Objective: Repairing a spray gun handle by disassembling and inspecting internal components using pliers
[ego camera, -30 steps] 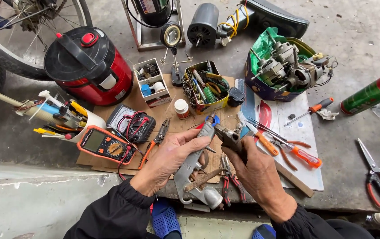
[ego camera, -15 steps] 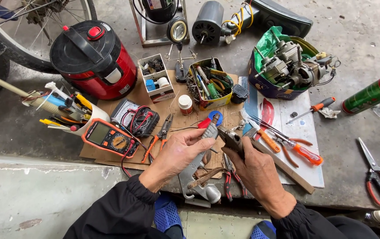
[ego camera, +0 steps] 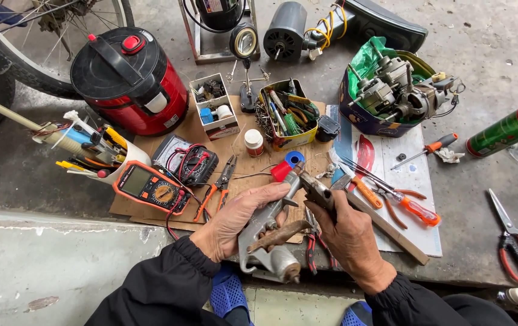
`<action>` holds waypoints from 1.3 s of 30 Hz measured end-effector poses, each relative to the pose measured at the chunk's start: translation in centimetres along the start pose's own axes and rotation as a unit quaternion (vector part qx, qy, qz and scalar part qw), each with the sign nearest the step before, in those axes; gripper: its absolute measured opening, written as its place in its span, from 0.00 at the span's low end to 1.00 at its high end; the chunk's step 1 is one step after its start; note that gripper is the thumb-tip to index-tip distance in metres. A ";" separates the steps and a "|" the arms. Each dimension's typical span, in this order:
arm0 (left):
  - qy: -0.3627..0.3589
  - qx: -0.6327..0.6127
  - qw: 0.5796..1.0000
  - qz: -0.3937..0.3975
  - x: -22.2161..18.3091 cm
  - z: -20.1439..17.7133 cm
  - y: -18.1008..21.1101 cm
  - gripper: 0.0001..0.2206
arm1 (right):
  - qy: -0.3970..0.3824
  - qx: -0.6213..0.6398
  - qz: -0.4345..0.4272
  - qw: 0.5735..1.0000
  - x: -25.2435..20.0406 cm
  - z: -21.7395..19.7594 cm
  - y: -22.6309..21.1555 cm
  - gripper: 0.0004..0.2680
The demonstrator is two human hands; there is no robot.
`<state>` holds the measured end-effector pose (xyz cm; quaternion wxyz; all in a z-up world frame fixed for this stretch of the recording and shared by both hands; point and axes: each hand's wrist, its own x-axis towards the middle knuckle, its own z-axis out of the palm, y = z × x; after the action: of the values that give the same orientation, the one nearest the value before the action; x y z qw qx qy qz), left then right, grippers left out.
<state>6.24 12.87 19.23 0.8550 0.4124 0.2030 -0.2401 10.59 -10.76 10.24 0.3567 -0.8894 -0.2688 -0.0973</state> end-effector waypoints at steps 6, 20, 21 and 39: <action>-0.014 -0.017 1.000 -0.009 -0.8 0.7 0.0 0.12 | 0.058 -0.005 -0.031 0.998 -0.6 0.1 0.9 0.12; 0.092 0.065 0.992 0.063 -2.2 2.7 0.9 0.25 | 0.045 0.014 0.066 0.997 0.7 -1.7 -0.2 0.12; 0.109 0.057 0.990 0.068 -2.2 2.9 0.9 0.23 | 0.061 0.010 0.026 0.998 0.9 -1.7 -0.2 0.13; 0.209 -0.136 0.967 0.044 -2.2 3.4 -0.5 0.15 | -0.059 -0.003 -0.053 0.997 1.7 -2.2 -0.6 0.18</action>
<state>4.71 10.33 22.06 0.8511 0.3421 0.3899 -0.0808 11.77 -11.22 12.79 0.3320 -0.8793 -0.3353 -0.0645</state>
